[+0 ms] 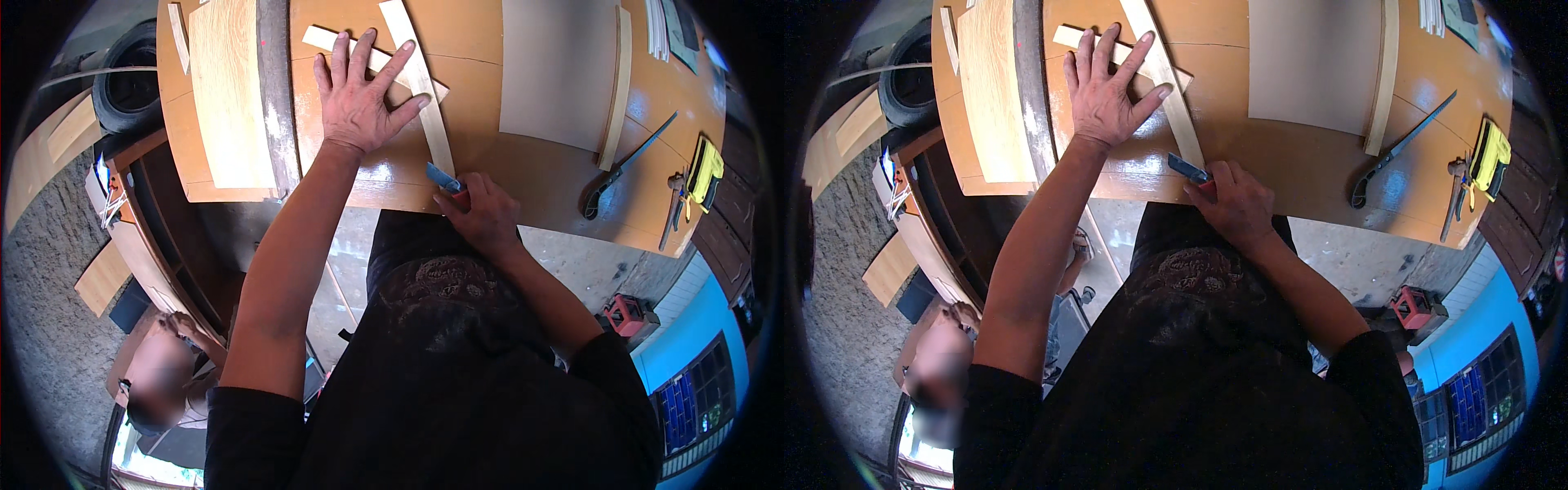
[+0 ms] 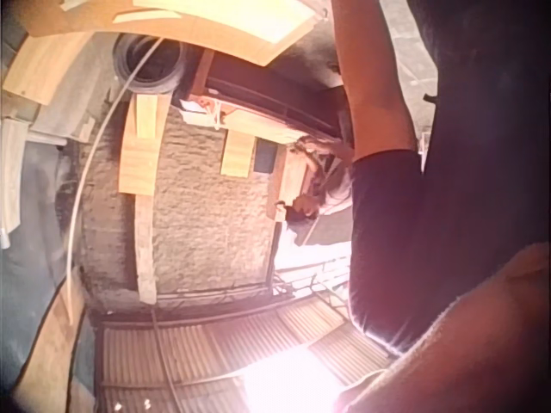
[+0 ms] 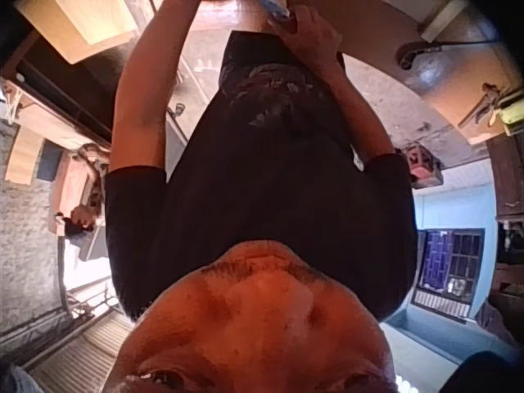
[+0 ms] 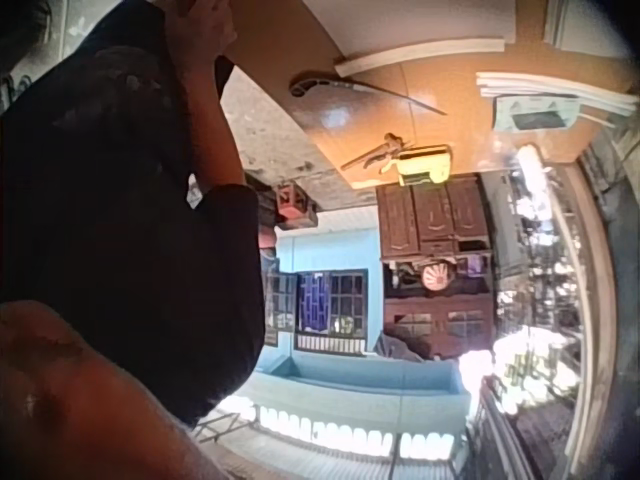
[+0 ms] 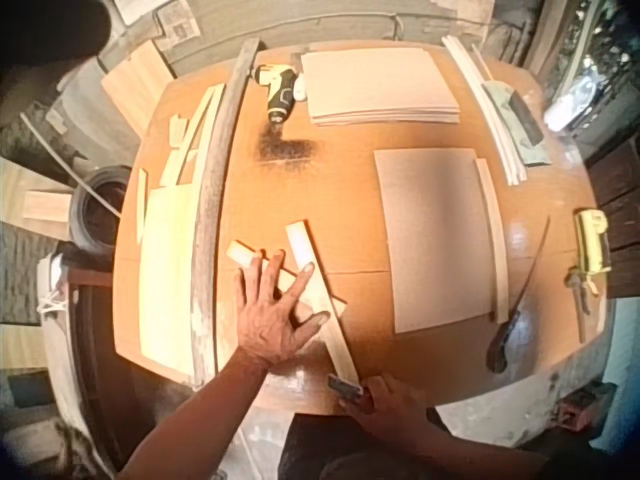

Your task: Assembling a small wooden frame by marking, fitting, and trimming wood pieces on a workbench.

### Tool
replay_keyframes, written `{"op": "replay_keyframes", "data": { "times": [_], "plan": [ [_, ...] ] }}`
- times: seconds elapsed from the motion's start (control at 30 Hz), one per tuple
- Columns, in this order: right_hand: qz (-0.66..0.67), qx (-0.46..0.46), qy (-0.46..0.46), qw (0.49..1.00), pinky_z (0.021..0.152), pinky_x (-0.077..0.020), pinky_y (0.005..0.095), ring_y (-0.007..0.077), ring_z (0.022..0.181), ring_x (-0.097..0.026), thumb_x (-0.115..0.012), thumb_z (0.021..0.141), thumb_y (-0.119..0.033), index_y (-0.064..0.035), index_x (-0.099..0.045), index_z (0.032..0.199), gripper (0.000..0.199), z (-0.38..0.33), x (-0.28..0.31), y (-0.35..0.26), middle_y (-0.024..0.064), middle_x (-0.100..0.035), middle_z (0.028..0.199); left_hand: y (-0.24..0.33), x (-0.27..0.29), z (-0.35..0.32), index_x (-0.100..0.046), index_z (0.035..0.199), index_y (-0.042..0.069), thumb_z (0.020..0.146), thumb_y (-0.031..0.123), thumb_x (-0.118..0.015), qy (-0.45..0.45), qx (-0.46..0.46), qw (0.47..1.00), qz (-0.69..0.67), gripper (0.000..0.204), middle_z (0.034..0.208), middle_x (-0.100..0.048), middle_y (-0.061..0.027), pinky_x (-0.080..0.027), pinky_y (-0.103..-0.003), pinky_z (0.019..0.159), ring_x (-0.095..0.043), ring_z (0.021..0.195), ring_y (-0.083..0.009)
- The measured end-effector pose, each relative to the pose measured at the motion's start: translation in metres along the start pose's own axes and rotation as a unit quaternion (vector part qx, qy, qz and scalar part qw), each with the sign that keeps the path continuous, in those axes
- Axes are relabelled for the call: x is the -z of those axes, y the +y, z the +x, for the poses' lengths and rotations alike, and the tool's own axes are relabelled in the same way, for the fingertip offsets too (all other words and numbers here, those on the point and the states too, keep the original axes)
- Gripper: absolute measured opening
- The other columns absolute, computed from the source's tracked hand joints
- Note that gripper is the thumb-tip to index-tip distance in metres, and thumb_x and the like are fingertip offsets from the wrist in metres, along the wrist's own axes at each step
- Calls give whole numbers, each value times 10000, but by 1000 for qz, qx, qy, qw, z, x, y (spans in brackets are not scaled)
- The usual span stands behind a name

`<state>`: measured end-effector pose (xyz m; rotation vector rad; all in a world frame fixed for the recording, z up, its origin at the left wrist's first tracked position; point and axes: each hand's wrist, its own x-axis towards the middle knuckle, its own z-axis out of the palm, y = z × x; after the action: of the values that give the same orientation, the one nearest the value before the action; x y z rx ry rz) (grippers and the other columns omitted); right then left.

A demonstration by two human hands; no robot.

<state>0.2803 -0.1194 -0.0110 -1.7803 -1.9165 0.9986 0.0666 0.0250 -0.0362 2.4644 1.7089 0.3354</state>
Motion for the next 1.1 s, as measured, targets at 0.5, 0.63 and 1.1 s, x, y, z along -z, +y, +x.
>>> {"op": "replay_keyframes", "data": {
  "times": [0.5, 0.63, 1.1],
  "plan": [
    [-4, 5, 9, 1000, 581, -540, 416, 269, 717, -670, -772, 814, -376, -129, -600, 907, 315, -1, 0, 0, 45, -619, 815, 2, 5, 1, -461, 1479, 395, 837, 715, -575, -13, -9, 999, 29, 726, 1535, -361, -128, -169, -651, 1131, -247, 1448, -419],
    [-6, 8, 3, 1000, 582, -543, 416, 273, 722, -672, -772, 810, -399, -129, -606, 919, 334, -1, 0, 2, 52, -620, 822, 2, 5, 0, -458, 1481, 397, 837, 712, -576, -14, -7, 999, 28, 727, 1536, -361, -129, -169, -656, 1128, -247, 1448, -420],
    [-18, 33, 23, 999, 567, -546, 411, 275, 716, -673, -788, 789, -386, -138, -614, 933, 335, -1, -1, 3, 65, -616, 834, 2, 3, 1, -443, 1490, 396, 845, 698, -569, -11, -12, 999, 33, 723, 1532, -366, -136, -169, -655, 1123, -252, 1443, -423]
  ]
}}
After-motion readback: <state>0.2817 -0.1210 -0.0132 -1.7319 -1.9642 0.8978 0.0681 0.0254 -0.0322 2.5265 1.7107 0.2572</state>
